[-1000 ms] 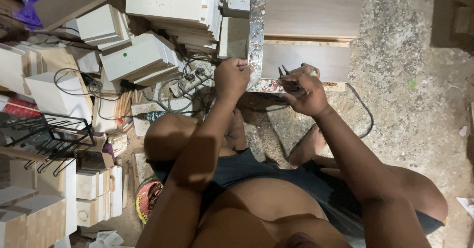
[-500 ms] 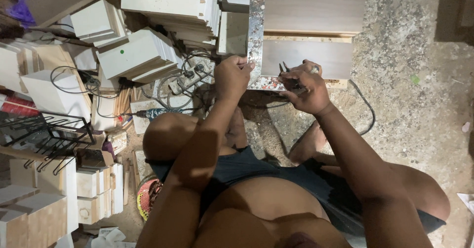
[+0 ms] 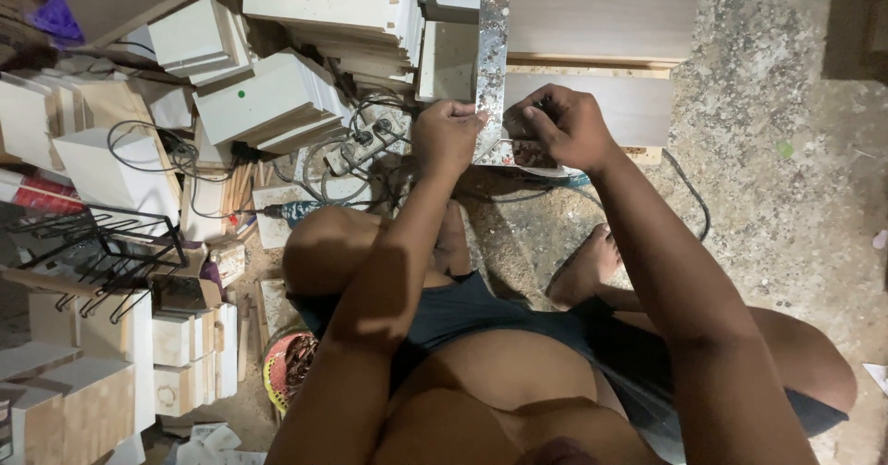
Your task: Using a metal square ruler and a pencil to mark measurement lines on small wooden boards in a workshop.
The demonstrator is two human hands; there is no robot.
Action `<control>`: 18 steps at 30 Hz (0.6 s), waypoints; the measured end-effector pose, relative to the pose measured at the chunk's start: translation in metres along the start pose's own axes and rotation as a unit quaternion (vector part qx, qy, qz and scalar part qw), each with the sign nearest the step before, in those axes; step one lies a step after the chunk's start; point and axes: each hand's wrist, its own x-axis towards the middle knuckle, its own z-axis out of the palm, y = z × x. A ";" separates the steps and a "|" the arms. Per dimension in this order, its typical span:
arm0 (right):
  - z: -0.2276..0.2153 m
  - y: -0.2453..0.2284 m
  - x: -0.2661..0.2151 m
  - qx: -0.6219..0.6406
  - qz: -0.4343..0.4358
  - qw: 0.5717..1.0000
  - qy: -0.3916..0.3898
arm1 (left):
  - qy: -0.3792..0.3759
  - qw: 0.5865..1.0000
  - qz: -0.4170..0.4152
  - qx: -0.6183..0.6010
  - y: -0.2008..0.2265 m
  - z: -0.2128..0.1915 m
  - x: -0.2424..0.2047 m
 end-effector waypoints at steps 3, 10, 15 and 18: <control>-0.001 -0.014 0.008 0.009 0.027 0.999 -0.031 | -0.007 1.000 -0.002 0.013 0.011 -0.009 -0.008; 0.005 -0.025 0.012 -0.008 0.033 0.998 -0.056 | 0.006 1.000 0.000 0.014 -0.006 0.006 0.006; 0.006 0.001 0.008 0.032 0.042 0.996 -0.070 | 0.010 1.000 0.002 0.005 0.000 0.005 0.003; 0.006 -0.016 0.011 0.014 0.027 0.998 -0.050 | 0.019 0.999 0.023 0.016 0.001 0.004 0.001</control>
